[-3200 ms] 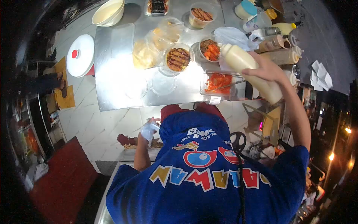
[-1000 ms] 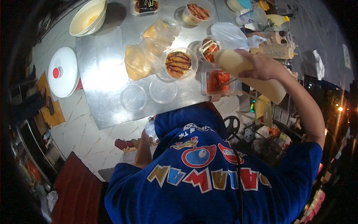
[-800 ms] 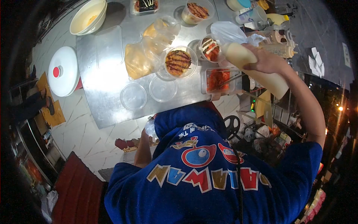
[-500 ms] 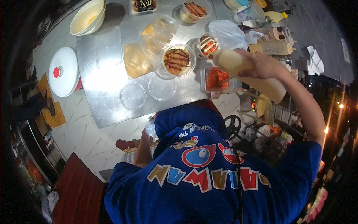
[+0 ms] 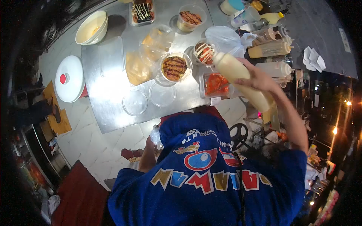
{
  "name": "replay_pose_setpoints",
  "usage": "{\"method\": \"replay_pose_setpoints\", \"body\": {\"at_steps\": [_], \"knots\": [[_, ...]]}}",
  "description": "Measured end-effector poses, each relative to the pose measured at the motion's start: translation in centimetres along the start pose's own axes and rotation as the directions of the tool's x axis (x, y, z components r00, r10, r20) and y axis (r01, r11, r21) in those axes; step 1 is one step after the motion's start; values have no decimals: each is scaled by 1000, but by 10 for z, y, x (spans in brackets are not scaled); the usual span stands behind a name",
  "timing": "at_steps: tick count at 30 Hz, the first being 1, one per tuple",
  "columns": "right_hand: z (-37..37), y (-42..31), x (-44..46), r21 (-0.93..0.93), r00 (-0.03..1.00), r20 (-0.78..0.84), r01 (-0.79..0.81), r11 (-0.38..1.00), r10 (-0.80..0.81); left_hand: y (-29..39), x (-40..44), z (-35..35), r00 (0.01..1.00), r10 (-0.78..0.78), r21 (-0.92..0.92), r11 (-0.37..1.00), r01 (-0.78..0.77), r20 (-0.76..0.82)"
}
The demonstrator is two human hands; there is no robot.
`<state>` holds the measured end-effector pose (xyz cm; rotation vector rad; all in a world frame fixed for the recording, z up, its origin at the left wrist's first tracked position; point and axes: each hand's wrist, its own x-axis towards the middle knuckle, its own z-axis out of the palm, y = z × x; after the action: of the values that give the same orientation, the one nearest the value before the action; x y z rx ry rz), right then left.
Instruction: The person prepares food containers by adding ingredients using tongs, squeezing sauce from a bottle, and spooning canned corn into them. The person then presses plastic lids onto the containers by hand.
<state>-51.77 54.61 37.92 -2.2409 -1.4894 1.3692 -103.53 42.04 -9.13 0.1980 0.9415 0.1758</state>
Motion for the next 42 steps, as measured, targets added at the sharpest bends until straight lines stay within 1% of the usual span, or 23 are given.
{"method": "replay_pose_setpoints", "body": {"at_steps": [3,4,7,8,11,13,16,17,19,22,25,26,29,31,33,34,35,37,38,39,40,41,42], "knots": [[31,43,-8,165,960,-222,209,964,-170,6,2,7,1000,1,22,1000,-1,-1],[44,56,-11,174,931,-330,221,960,-154,9,2,10,1000,2,29,1000,-2,1],[66,73,-24,316,853,-500,342,885,-152,16,6,20,1000,-6,64,998,6,-3],[69,82,-28,370,803,-577,421,828,-150,17,8,24,1000,-9,71,997,10,-6],[37,102,-46,297,611,-776,574,763,-158,14,7,41,1000,2,86,996,0,-17],[-8,106,-52,450,638,-770,563,693,-18,9,8,50,999,24,89,996,-21,-32],[-55,106,-35,235,478,-862,671,703,-168,2,7,74,998,52,89,995,-48,-37],[-60,113,-24,105,403,-890,633,767,-211,-1,8,82,997,60,84,995,-56,-42],[-55,125,-4,26,359,-915,513,858,-187,-12,10,92,995,85,73,994,-81,-48],[-40,129,17,56,293,-951,464,884,-93,-31,4,109,989,125,37,992,-123,-74],[-26,151,47,27,180,-982,431,902,-57,-55,-5,125,981,164,-19,986,-167,-103],[-22,156,51,120,219,-976,480,869,14,-65,-9,130,977,182,-46,981,-188,-115],[-10,174,67,209,227,-968,515,832,103,-99,-28,138,958,247,-157,950,-269,-146],[2,194,90,182,99,-982,334,925,158,-124,-47,139,943,295,-262,908,-327,-155],[-8,165,59,225,148,-973,470,853,175,-145,-70,130,927,359,-411,833,-370,-106],[-6,160,54,223,146,-974,442,869,175,-154,-83,124,918,391,-488,790,-372,-67],[-2,157,55,193,128,-981,501,844,149,-161,-94,115,907,419,-547,750,-372,-43],[6,155,54,132,79,-991,601,789,106,-165,-117,114,905,414,-577,717,-392,-101],[11,147,45,134,98,-991,576,807,94,-150,-128,134,890,358,-479,752,-453,-281],[14,141,37,102,102,-993,588,802,52,-130,-141,162,844,290,-369,801,-472,-450],[17,135,28,66,98,-995,598,798,9,-105,-149,193,764,239,-258,846,-467,-599],[20,130,19,27,84,-996,605,796,-30,-106,-144,191,808,324,-325,793,-516,-493],[26,122,7,-1,114,-988,659,752,-101,-111,-136,176,830,414,-395,739,-546,-374]]}}
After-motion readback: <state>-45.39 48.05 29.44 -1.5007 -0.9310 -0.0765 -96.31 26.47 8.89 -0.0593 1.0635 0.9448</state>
